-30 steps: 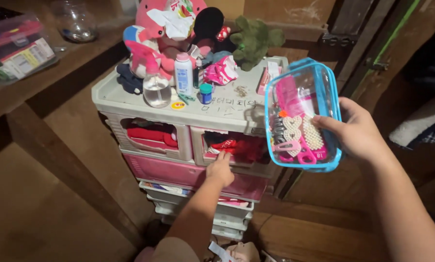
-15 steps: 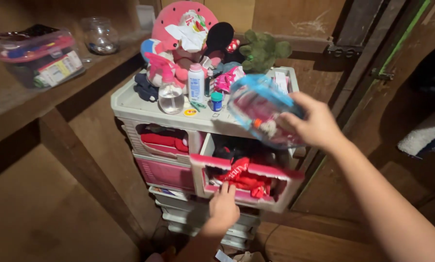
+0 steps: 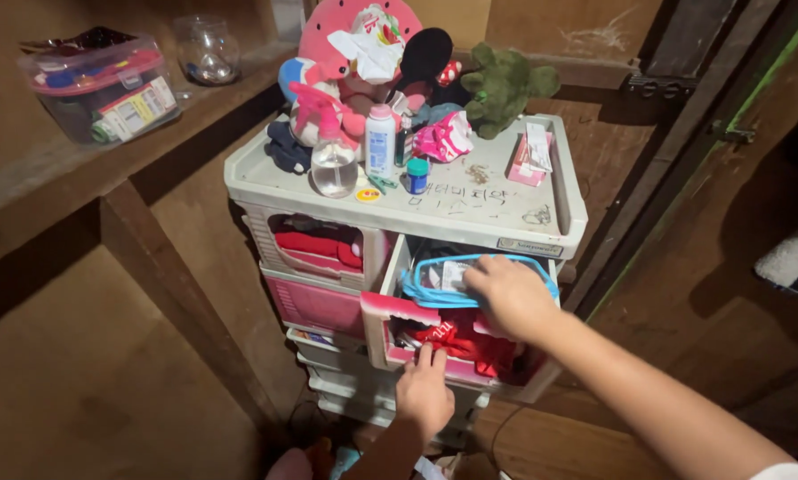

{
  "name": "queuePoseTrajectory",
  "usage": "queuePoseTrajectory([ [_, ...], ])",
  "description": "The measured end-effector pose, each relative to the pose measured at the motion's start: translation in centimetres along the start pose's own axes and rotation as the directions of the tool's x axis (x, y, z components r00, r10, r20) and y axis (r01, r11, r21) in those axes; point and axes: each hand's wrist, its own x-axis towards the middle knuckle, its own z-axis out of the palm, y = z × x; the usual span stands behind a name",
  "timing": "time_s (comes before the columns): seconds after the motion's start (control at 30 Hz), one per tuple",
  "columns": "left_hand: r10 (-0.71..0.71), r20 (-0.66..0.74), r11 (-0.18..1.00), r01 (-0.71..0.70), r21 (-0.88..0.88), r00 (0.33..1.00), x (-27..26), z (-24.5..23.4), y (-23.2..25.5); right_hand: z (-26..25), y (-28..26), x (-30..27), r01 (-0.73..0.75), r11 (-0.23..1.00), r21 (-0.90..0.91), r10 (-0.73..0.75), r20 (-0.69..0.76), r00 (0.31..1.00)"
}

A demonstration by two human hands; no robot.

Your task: Organizing various household items and toys into a plastic multi-drawer storage unit.

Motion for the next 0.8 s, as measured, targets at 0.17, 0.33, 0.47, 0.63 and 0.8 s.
queuePoseTrajectory([
  [0.17,-0.035,0.017,0.999,0.035,0.003,0.999,0.0,-0.3,0.5,2.5,3.2,1.3,-0.367,0.881,0.297,0.158,0.548,0.822],
  [0.33,-0.039,0.008,0.999,0.04,-0.007,0.999,0.0,0.0,0.6,5.9,2.8,2.3,-0.415,0.904,0.102,0.234,0.695,0.68],
  [0.47,-0.012,-0.075,0.999,0.01,-0.03,0.997,0.0,0.8,-0.1,5.2,1.8,4.2,-0.42,0.903,-0.087,0.326,0.775,0.542],
  [0.63,-0.006,-0.135,1.0,0.003,-0.022,0.991,-0.1,1.1,-0.6,5.6,3.6,3.4,-0.471,0.881,-0.037,0.295,0.822,0.487],
  [0.8,0.036,-0.198,0.999,-0.037,-0.002,0.98,1.8,2.4,-1.9,3.0,5.2,-0.7,-0.564,0.764,0.314,0.173,0.742,0.648],
])
